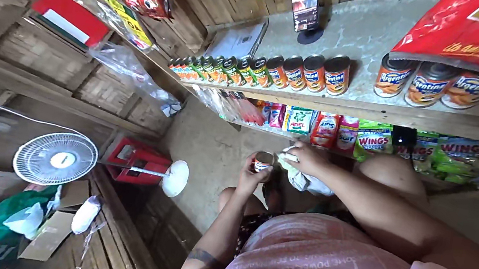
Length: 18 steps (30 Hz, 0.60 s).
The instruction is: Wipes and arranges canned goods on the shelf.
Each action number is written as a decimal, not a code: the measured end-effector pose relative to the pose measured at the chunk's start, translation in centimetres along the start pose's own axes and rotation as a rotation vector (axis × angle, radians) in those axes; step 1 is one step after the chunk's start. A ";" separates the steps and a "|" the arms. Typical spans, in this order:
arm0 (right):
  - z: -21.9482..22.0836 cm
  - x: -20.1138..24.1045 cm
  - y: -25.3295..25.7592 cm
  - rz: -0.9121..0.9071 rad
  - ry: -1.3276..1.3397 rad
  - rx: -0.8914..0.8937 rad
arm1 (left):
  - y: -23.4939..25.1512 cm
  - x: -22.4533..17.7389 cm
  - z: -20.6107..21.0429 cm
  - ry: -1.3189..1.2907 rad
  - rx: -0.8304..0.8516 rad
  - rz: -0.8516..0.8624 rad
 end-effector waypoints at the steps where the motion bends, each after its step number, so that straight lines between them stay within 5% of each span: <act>1: 0.0 0.0 0.0 -0.016 0.009 -0.001 | 0.3 0.0 -0.7 0.015 -0.064 -0.013; 6: 0.3 1.0 -1.0 -0.242 0.147 -0.296 | 0.4 -0.1 -0.9 0.233 -0.039 0.018; 10: 0.8 2.2 -1.5 -0.279 0.243 -0.028 | -1.1 -0.8 2.8 0.130 0.076 0.005; 13: 0.6 1.9 -1.5 -0.254 0.464 -0.006 | -1.7 -1.6 4.1 0.135 0.139 -0.009; 18: -0.1 1.7 -1.2 -0.084 0.613 0.066 | -1.6 -1.5 3.8 0.190 0.171 0.202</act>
Point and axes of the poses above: each hand's wrist, its own y-axis towards the middle knuckle, its own z-axis out of the palm, x = y × z, the point moved 2 cm from there along y, towards the middle knuckle, and after that the axes turned 11 degrees about -y, right-handed, at the moved point
